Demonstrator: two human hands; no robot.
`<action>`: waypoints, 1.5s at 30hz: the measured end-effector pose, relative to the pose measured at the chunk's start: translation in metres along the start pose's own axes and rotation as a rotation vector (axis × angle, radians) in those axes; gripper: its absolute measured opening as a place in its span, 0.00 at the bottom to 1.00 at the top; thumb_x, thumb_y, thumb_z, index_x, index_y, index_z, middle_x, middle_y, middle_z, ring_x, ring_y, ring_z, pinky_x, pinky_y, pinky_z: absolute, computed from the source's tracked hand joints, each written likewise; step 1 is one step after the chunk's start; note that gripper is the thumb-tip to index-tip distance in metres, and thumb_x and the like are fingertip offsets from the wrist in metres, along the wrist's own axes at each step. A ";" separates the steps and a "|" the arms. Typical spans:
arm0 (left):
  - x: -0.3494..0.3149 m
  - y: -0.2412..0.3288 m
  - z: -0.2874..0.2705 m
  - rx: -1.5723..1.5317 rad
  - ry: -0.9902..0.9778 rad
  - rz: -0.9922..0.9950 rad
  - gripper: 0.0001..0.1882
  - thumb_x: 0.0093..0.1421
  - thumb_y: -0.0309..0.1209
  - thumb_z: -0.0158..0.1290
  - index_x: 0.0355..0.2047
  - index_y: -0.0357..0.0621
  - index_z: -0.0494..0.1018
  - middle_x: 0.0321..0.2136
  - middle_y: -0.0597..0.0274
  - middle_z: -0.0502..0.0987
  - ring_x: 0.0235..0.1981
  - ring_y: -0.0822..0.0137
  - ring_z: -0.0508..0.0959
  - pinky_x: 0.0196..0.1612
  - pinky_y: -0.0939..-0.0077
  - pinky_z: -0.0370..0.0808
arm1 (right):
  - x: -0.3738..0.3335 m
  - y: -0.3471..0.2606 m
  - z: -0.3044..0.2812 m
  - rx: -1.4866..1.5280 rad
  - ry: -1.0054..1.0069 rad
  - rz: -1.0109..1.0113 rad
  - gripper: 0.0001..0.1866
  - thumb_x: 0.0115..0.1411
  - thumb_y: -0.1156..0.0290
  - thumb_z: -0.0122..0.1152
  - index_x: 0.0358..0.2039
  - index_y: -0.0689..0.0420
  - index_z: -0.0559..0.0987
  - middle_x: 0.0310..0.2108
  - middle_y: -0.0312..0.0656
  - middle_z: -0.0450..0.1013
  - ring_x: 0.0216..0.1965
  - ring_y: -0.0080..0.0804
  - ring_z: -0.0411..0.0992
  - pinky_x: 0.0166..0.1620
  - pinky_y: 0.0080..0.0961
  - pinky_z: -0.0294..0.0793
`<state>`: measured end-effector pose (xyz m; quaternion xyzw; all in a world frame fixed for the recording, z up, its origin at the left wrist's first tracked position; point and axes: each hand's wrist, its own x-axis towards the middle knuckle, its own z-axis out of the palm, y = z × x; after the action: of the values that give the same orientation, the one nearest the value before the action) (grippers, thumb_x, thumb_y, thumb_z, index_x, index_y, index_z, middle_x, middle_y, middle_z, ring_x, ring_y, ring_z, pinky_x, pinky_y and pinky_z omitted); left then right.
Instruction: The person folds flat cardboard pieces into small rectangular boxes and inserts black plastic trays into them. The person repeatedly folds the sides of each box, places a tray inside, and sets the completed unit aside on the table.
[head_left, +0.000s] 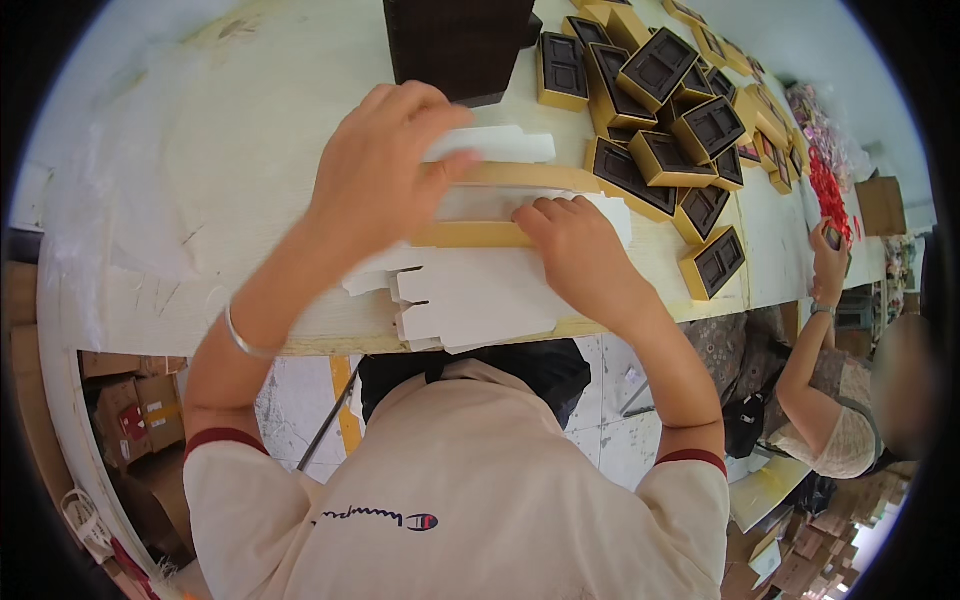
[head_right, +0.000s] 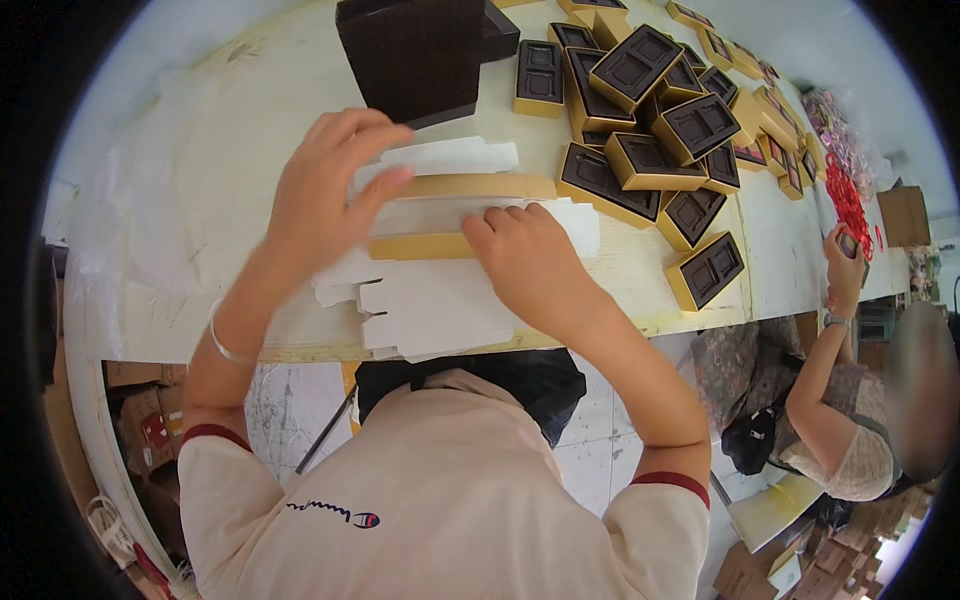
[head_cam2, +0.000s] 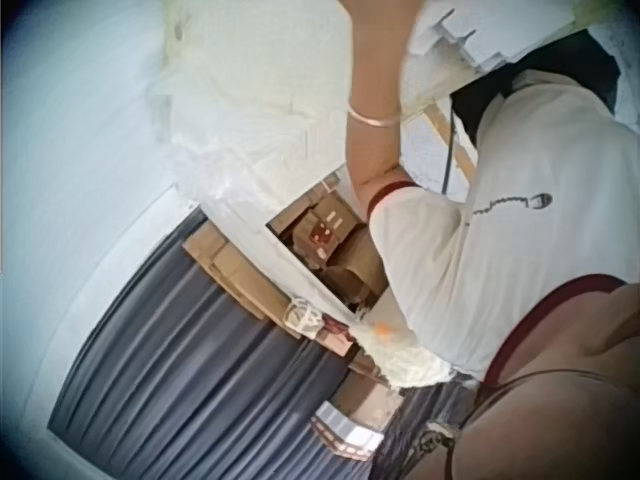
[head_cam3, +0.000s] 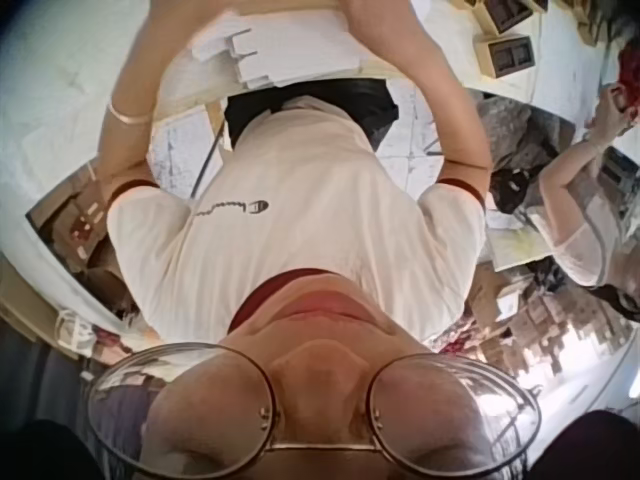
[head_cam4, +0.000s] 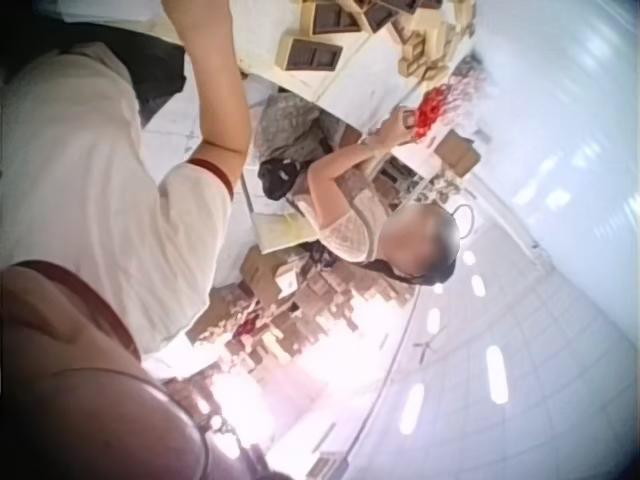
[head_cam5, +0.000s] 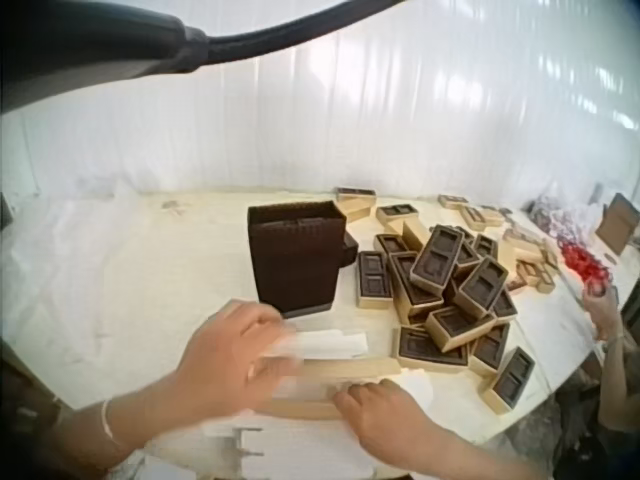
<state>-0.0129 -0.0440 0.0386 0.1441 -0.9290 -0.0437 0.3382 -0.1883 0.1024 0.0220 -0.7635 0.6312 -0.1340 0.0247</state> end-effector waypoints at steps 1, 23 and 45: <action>0.006 -0.014 0.001 -0.046 -0.046 -0.086 0.13 0.55 0.33 0.57 0.38 0.39 0.76 0.37 0.58 0.76 0.33 0.53 0.75 0.36 0.68 0.74 | -0.001 -0.004 0.000 -0.024 0.020 -0.017 0.14 0.47 0.82 0.57 0.37 0.59 0.73 0.30 0.44 0.72 0.34 0.42 0.70 0.40 0.33 0.67; -0.042 0.037 -0.022 -0.806 -0.604 -0.315 0.15 0.50 0.18 0.56 0.40 0.41 0.71 0.44 0.60 0.72 0.26 0.66 0.73 0.31 0.78 0.72 | -0.020 -0.001 -0.002 0.268 0.161 -0.310 0.16 0.42 0.72 0.70 0.35 0.53 0.80 0.42 0.38 0.71 0.35 0.32 0.68 0.45 0.33 0.61; -0.051 0.043 0.014 -0.558 -0.254 -0.168 0.10 0.50 0.28 0.63 0.28 0.43 0.73 0.22 0.62 0.71 0.22 0.63 0.73 0.23 0.72 0.68 | -0.006 -0.024 0.003 0.293 0.121 -0.114 0.11 0.45 0.76 0.67 0.29 0.56 0.76 0.39 0.38 0.70 0.42 0.38 0.65 0.51 0.34 0.60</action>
<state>0.0057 0.0118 0.0041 0.1153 -0.9008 -0.3422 0.2413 -0.1654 0.1123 0.0233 -0.7768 0.5611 -0.2713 0.0903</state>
